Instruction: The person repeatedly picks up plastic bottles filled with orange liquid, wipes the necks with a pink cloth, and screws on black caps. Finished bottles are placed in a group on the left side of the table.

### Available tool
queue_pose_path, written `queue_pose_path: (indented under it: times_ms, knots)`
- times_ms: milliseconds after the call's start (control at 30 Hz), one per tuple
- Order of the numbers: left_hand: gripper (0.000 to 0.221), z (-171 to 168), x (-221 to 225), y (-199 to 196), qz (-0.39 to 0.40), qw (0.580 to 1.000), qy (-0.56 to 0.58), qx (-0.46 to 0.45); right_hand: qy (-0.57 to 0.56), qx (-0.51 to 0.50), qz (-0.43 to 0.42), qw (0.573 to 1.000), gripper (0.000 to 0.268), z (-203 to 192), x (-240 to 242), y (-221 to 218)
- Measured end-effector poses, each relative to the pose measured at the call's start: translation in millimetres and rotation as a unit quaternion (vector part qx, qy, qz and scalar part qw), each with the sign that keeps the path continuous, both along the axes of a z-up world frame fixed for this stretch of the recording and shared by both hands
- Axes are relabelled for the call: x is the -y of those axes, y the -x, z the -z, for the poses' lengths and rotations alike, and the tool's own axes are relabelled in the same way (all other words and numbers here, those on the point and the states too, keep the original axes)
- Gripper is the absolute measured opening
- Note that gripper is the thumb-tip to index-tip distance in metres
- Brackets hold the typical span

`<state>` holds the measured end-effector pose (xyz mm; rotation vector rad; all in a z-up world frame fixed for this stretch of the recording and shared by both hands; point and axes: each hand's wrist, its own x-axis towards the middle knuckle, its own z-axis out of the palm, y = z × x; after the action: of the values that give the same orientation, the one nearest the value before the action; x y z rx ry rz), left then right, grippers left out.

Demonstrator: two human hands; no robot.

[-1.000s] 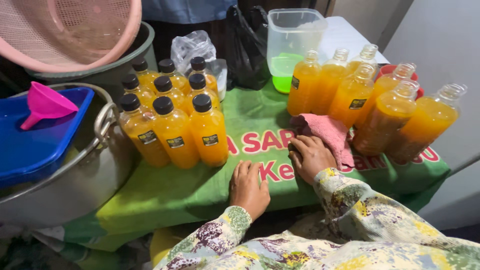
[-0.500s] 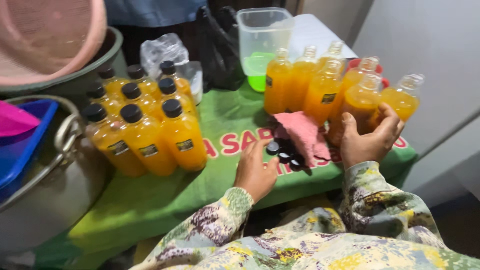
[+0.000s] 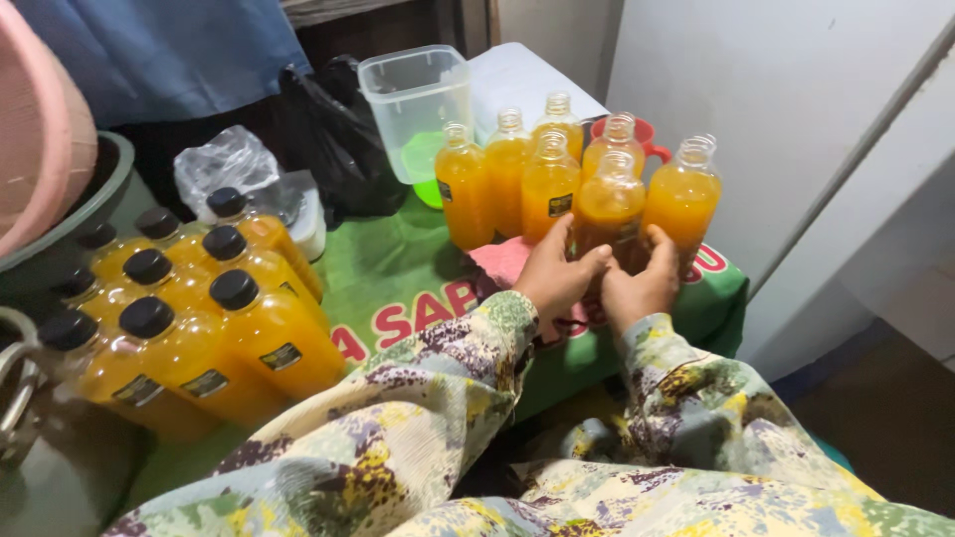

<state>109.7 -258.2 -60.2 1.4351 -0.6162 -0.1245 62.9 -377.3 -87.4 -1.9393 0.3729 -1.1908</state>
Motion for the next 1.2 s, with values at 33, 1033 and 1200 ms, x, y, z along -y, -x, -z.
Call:
queue_pose_path:
  times_ms: [33, 1033, 1200]
  knots:
    - [0.064, 0.9, 4.0, -3.9, 0.051, 0.996, 0.07, -0.024, -0.025, -0.005, -0.027, 0.999, 0.067, 2.3, -2.6, 2.2]
    - [0.085, -91.0, -86.8, 74.1, -0.198, 0.979, 0.033, 0.034, 0.017, -0.022, -0.278, 0.96, 0.055, -88.1, -81.8, 35.5]
    - [0.08, -82.0, -139.6, 106.2, -0.23, 0.97, 0.055, -0.05, -0.005, -0.059, -0.358, 0.932, 0.063, -68.9, -135.9, 45.3]
